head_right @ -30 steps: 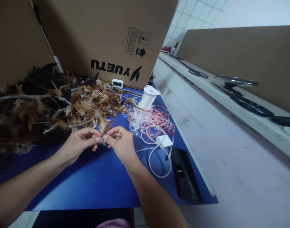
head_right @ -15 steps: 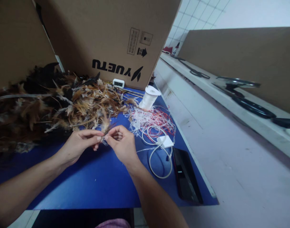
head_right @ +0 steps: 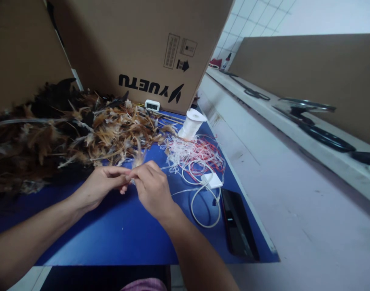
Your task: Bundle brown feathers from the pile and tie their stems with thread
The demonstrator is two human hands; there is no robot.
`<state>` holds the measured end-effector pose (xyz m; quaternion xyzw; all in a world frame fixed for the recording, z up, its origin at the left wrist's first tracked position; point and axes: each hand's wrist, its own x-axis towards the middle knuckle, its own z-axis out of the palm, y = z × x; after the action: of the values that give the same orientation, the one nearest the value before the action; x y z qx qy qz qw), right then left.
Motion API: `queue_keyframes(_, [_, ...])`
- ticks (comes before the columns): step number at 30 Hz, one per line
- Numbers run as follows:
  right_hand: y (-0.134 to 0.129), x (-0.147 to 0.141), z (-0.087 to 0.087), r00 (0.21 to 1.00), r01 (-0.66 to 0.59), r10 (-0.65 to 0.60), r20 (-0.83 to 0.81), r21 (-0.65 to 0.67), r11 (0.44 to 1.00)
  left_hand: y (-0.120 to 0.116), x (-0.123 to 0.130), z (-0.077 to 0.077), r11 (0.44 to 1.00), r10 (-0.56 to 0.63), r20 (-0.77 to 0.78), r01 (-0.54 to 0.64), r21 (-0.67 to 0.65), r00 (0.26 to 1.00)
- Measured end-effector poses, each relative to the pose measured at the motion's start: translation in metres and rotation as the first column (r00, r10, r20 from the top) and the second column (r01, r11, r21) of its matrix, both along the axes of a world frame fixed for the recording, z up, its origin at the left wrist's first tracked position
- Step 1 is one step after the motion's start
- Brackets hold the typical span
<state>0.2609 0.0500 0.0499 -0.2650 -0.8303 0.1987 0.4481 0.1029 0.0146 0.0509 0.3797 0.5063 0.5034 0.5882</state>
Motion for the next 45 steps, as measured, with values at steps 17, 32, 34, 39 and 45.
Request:
queue_keyframes(17, [-0.003,-0.002,-0.002,0.999,-0.031,0.032,0.013,-0.018,0.999,0.000,-0.002,-0.001,0.996,-0.087,-0.059,0.089,0.029,0.994])
queue_keyframes(32, [-0.003,0.011,0.016,0.989,0.007,0.050,0.139,-0.380,0.925,-0.001,-0.002,0.000,0.999,0.018,-0.020,-0.017,0.051,1.000])
queue_keyframes(34, [-0.004,0.010,0.017,0.989,0.037,0.005,0.145,-0.284,0.958,-0.001,-0.002,0.000,0.999,0.006,-0.025,-0.004,0.045,1.000])
queue_keyframes(39, [-0.004,0.009,0.017,0.991,0.057,-0.038,0.127,-0.152,0.987,-0.001,-0.001,-0.001,0.999,-0.029,-0.050,0.031,0.039,0.998])
queue_keyframes(45, [-0.004,0.008,0.017,0.998,0.043,-0.034,0.059,-0.168,0.985,-0.001,0.000,-0.001,0.998,-0.054,-0.050,0.056,0.043,0.997])
